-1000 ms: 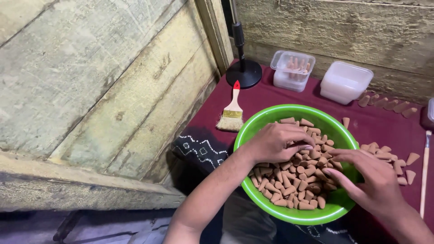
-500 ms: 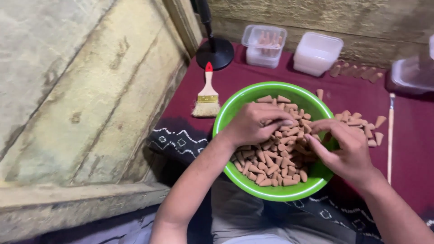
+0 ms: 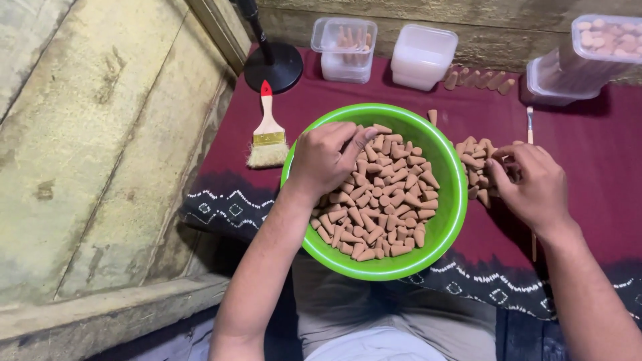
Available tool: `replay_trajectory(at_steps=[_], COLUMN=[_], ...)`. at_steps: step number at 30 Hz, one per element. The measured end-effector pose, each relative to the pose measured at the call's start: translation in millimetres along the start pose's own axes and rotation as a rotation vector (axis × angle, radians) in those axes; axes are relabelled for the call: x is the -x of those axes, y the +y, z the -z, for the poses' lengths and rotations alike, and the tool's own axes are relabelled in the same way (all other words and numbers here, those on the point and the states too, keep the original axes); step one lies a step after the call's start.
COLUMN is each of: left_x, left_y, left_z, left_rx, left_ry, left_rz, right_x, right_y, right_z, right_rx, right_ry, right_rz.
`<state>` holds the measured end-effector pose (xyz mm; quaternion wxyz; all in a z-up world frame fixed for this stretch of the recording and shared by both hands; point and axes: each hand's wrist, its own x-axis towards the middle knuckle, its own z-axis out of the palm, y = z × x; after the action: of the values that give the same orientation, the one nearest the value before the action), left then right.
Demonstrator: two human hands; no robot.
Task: Sorting and inspecting small incense cones in a green plastic bowl on a low table.
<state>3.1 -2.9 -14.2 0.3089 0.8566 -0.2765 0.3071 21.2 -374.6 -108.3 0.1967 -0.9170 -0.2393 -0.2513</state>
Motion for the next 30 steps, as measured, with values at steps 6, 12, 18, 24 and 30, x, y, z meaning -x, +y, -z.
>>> replay_trajectory(at_steps=[6,12,18,24,30], left_x=[3,1,-9,3,14], left_y=[-8,-13,-12,-43,-28], left_z=[-2,-2,11,-11,16], left_rx=[-0.018,-0.097,0.141,0.271,0.223], left_ry=[-0.039,-0.048,0.029,0.03,-0.053], left_rz=[0.257,0.484,0.845,0.844,0.546], right_x=[-18,-40,-73,-86,-85], right_y=[-22,-77,-122,-178,-178], right_z=[8,31,16,8,4], right_rx=[-0.073,-0.306,-0.551,-0.388,-0.258], right_ry=[0.079,0.152,-0.16,-0.455,-0.568], right_rz=[0.091,0.243,0.613,0.781,0.758])
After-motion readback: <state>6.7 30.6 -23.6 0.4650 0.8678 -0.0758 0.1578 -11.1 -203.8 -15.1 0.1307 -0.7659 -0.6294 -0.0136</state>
